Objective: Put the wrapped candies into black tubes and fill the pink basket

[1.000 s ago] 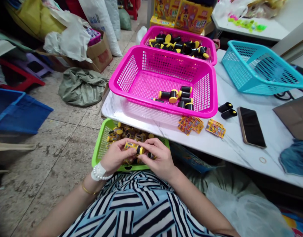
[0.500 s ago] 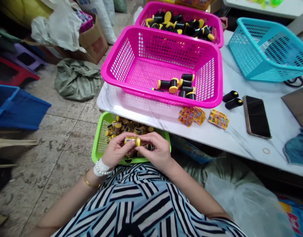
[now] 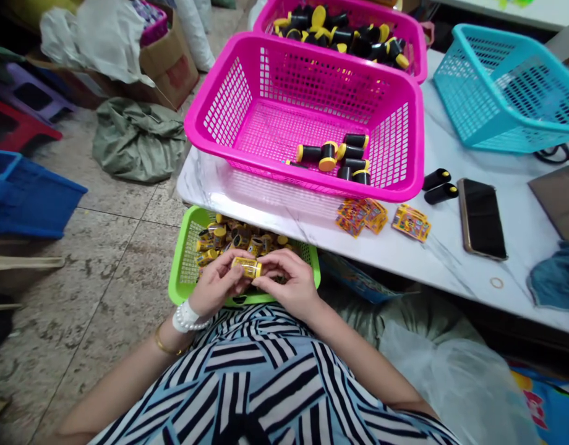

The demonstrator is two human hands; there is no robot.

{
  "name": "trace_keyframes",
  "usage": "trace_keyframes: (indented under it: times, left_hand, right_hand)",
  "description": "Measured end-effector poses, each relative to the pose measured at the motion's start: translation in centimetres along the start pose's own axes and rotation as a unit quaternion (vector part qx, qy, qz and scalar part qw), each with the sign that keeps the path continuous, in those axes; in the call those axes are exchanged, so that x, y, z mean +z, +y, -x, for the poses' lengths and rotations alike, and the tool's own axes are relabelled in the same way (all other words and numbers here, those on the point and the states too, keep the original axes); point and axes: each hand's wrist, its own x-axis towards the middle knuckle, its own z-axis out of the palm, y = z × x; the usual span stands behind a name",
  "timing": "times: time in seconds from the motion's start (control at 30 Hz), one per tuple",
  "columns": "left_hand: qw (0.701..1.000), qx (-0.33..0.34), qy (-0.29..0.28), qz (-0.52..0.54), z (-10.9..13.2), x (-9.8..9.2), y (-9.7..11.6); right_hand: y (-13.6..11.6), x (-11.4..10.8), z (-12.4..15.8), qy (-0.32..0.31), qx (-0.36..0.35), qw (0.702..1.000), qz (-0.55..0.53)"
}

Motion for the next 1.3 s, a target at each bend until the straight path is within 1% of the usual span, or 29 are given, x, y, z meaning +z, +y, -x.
trace_keyframes:
  times: [0.07, 0.13, 0.2, 0.27, 0.3, 0.37, 0.5, 0.63, 0.7, 0.8, 0.87, 0.93, 1.07, 1.13, 1.2, 1.3]
  left_hand:
    - [0.999, -0.047, -0.002, 0.018, 0.1, 0.1, 0.1]
    - [0.994, -0.095, -0.004, 0.054, 0.2, 0.2, 0.2]
    - [0.983, -0.129, -0.03, 0.124, 0.3, 0.5, 0.3]
    - [0.971, -0.142, -0.059, 0.183, 0.4, 0.7, 0.2]
    - [0.968, -0.143, -0.066, 0.198, 0.4, 0.8, 0.1]
    - [0.966, -0.143, -0.062, 0.206, 0.5, 0.9, -0.1]
    - [0.965, -0.145, -0.053, 0.21, 0.3, 1.3, -0.3]
    - [0.965, -0.164, -0.063, 0.193, 0.1, 1.4, -0.2]
    - [0.967, -0.17, -0.054, 0.184, 0.0, 1.4, -0.4]
    - [0.962, -0.18, -0.043, 0.2, 0.0, 1.4, -0.7]
    - [0.953, -0.191, -0.051, 0.228, 0.1, 1.6, -0.9]
    - [0.946, -0.201, -0.056, 0.247, 0.1, 1.7, -1.1]
    - [0.949, -0.207, -0.018, 0.236, 0.2, 2.1, -1.4]
    - [0.945, -0.224, -0.013, 0.236, 0.2, 2.2, -1.6]
    - [0.942, -0.237, -0.025, 0.236, 0.3, 2.2, -1.6]
    - [0.95, -0.228, -0.029, 0.212, 0.5, 2.2, -1.4]
  right_hand:
    - [0.1, -0.5, -0.2, -0.062, -0.001, 0.998, 0.004]
    - [0.3, -0.7, -0.3, -0.095, 0.012, 0.995, -0.022]
    - [0.5, -0.7, -0.2, -0.088, 0.028, 0.993, -0.079]
    - [0.7, -0.6, -0.2, -0.058, 0.041, 0.989, -0.129]
    - [0.7, -0.5, -0.1, -0.044, 0.04, 0.989, -0.137]
    - [0.7, -0.5, -0.2, -0.035, 0.019, 0.993, -0.11]
    - [0.4, -0.9, -0.5, -0.052, -0.041, 0.998, -0.002]
    - [0.2, -1.1, -0.4, -0.024, -0.055, 0.998, 0.008]
    - [-0.1, -1.2, -0.5, -0.041, -0.066, 0.996, 0.047]
    - [-0.7, -1.3, -0.7, -0.07, -0.119, 0.984, 0.115]
    - [-1.1, -1.4, -0.9, -0.065, -0.146, 0.979, 0.128]
    - [-1.1, -1.3, -0.8, -0.057, -0.151, 0.977, 0.139]
    - [-0.6, -1.0, -0.2, -0.085, -0.173, 0.967, 0.166]
    - [-0.5, -0.9, 0.1, -0.087, -0.193, 0.963, 0.165]
    - [-0.7, -0.7, 0.2, -0.068, -0.194, 0.966, 0.156]
    - [-1.0, -0.4, -0.1, -0.059, -0.182, 0.969, 0.154]
